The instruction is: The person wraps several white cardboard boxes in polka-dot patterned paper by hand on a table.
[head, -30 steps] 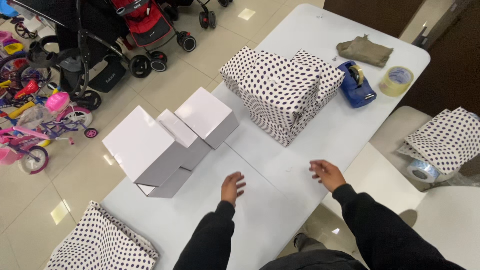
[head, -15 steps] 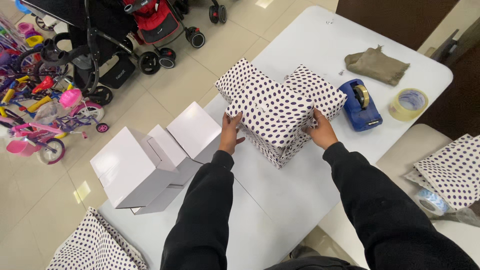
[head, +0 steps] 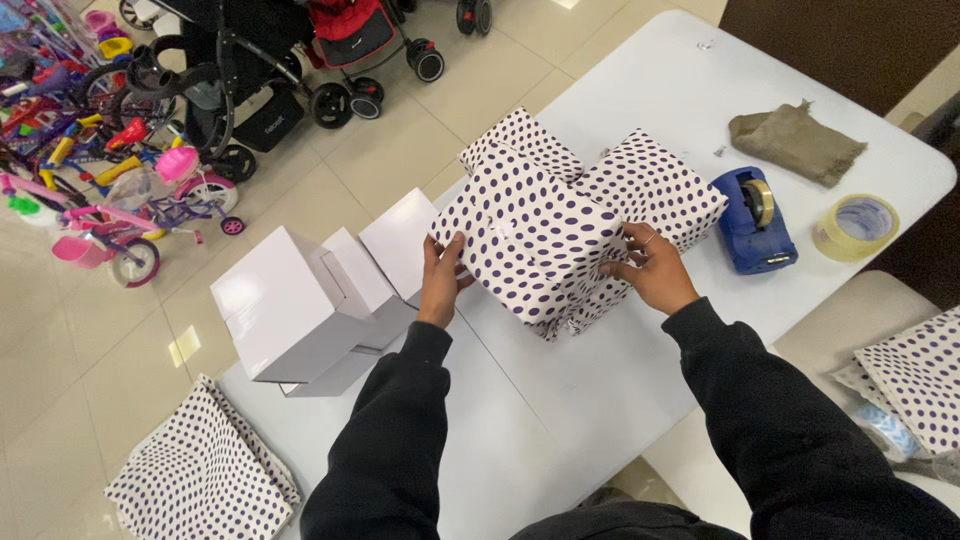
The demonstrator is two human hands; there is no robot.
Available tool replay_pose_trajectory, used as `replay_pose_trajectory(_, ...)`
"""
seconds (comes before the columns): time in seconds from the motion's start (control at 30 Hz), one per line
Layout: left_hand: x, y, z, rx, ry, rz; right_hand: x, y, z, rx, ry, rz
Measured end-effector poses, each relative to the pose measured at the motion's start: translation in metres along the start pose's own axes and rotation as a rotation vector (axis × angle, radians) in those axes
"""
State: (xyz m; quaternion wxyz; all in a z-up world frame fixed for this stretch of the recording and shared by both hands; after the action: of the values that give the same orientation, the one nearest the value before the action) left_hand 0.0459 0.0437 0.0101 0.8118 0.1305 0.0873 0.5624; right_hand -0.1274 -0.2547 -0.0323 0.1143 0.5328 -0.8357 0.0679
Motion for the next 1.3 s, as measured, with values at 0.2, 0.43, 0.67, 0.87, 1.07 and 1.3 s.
replay_pose_trajectory(0.2,0.09,0.117,-0.018,0.209,-0.128,0.003,-0.04,0.082,-0.121,-0.033,0.137,-0.207)
replay_pose_trajectory(0.43,0.192,0.25,-0.222,0.689,-0.043,0.026,-0.19,0.208,-0.088,-0.261,0.377,-0.602)
replay_pose_trajectory(0.67,0.272,0.322,-0.247,0.505,-0.023,0.224,-0.304,0.305,-0.092,-0.325,0.341,-0.839)
replay_pose_trajectory(0.87,0.312,0.358,-0.245,0.358,-0.068,0.322,-0.335,0.327,-0.084,-0.332,0.366,-0.861)
replay_pose_trajectory(1.07,0.304,0.394,-0.195,0.116,-0.308,0.387,-0.333,0.332,-0.098,-0.313,0.521,-0.844)
replay_pose_trajectory(1.3,0.26,0.386,-0.156,0.207,-0.726,0.149,-0.33,0.331,-0.111,-0.214,0.735,-0.91)
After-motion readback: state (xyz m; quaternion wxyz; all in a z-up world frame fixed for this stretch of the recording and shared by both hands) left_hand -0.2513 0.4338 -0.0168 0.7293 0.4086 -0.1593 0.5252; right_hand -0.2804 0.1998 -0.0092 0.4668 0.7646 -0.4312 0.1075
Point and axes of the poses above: each hand's wrist, its own y-axis away from the middle knuckle, its own x-axis out of the back of the hand, z = x × y, the point moved 6 cm from there along -y, towards the middle knuckle
